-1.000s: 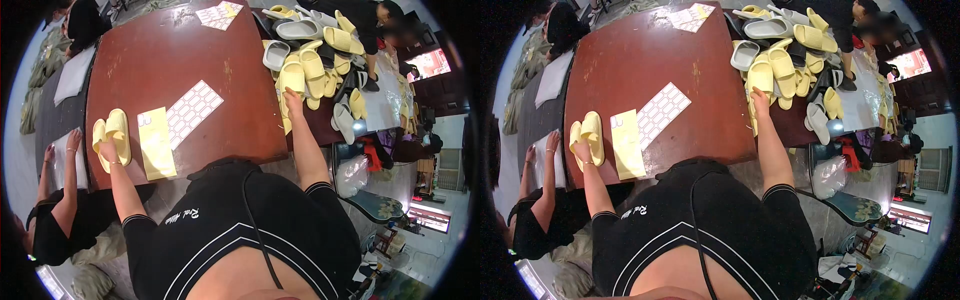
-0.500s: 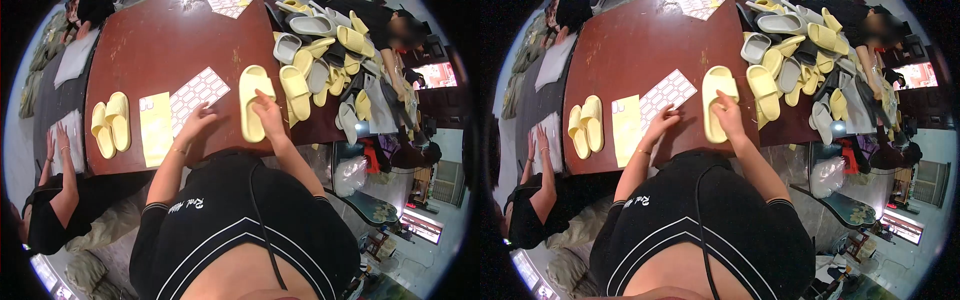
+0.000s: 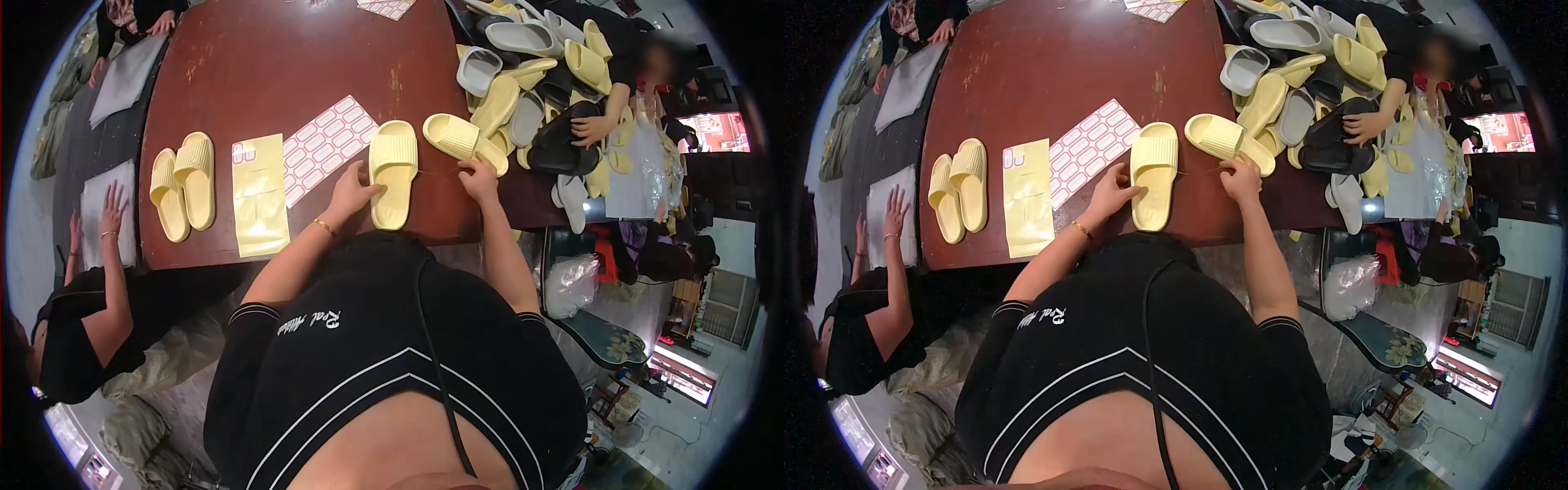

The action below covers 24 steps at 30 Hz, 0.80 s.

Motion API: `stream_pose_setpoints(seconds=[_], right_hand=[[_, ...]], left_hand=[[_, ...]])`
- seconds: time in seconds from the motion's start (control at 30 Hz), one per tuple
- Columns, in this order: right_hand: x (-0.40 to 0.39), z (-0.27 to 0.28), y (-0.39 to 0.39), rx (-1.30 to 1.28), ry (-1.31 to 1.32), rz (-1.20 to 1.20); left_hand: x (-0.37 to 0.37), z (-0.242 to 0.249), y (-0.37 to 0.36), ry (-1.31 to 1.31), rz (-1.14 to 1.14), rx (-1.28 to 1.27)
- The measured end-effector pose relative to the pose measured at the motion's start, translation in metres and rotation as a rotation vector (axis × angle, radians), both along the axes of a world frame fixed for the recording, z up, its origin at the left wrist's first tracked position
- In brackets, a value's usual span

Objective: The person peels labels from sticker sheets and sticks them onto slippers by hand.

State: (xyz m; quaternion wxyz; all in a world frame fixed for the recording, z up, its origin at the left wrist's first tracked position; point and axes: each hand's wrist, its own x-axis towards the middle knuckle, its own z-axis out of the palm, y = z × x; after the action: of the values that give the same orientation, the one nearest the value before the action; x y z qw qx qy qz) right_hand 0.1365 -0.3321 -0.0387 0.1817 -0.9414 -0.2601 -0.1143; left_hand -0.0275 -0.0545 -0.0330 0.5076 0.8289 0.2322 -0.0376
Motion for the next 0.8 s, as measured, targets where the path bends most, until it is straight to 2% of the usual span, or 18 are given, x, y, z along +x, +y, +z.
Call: stream_pose_setpoints(seconds=[0.03, 0.1, 0.23, 0.4, 0.47, 0.5, 0.57, 0.6, 0.67, 0.7, 0.77, 0.8], right_hand=[[-0.002, 0.002, 0.003, -0.001, 0.001, 0.006], [-0.005, 0.004, 0.014, 0.102, 0.418, 0.045], [-0.050, 0.022, 0.054, 0.213, 0.519, 0.051], [-0.073, 0.015, 0.095, 0.209, 0.442, -0.165], [-0.071, 0.001, 0.101, 0.244, 0.300, -0.237], [-0.067, -0.005, 0.100, 0.244, 0.302, -0.233], [-0.057, -0.013, 0.096, 0.214, 0.272, -0.276], [-0.053, -0.016, 0.094, 0.254, 0.256, -0.269], [-0.042, -0.025, 0.085, 0.386, 0.120, -0.201], [-0.037, -0.028, 0.081, 0.391, 0.136, -0.233], [-0.036, -0.014, 0.075, 0.436, 0.102, -0.201], [-0.036, -0.011, 0.071, 0.448, 0.086, -0.188]], left_hand=[[0.001, -0.001, -0.002, -0.011, -0.001, -0.006], [0.002, -0.003, -0.004, -0.037, 0.006, -0.031], [0.000, 0.005, -0.007, -0.062, 0.006, -0.090], [0.000, -0.022, -0.012, -0.092, 0.002, -0.040], [0.000, -0.023, -0.016, -0.149, -0.043, -0.048], [0.000, -0.023, -0.017, -0.147, -0.039, -0.047], [-0.002, -0.009, -0.015, -0.080, -0.110, -0.205], [-0.004, -0.005, -0.011, -0.085, -0.145, -0.175], [-0.008, 0.003, 0.003, -0.175, -0.054, -0.130], [-0.009, 0.005, 0.019, -0.193, -0.003, -0.110], [-0.016, 0.011, 0.049, -0.185, 0.277, 0.016], [-0.017, -0.011, 0.076, -0.222, 0.328, 0.108]])
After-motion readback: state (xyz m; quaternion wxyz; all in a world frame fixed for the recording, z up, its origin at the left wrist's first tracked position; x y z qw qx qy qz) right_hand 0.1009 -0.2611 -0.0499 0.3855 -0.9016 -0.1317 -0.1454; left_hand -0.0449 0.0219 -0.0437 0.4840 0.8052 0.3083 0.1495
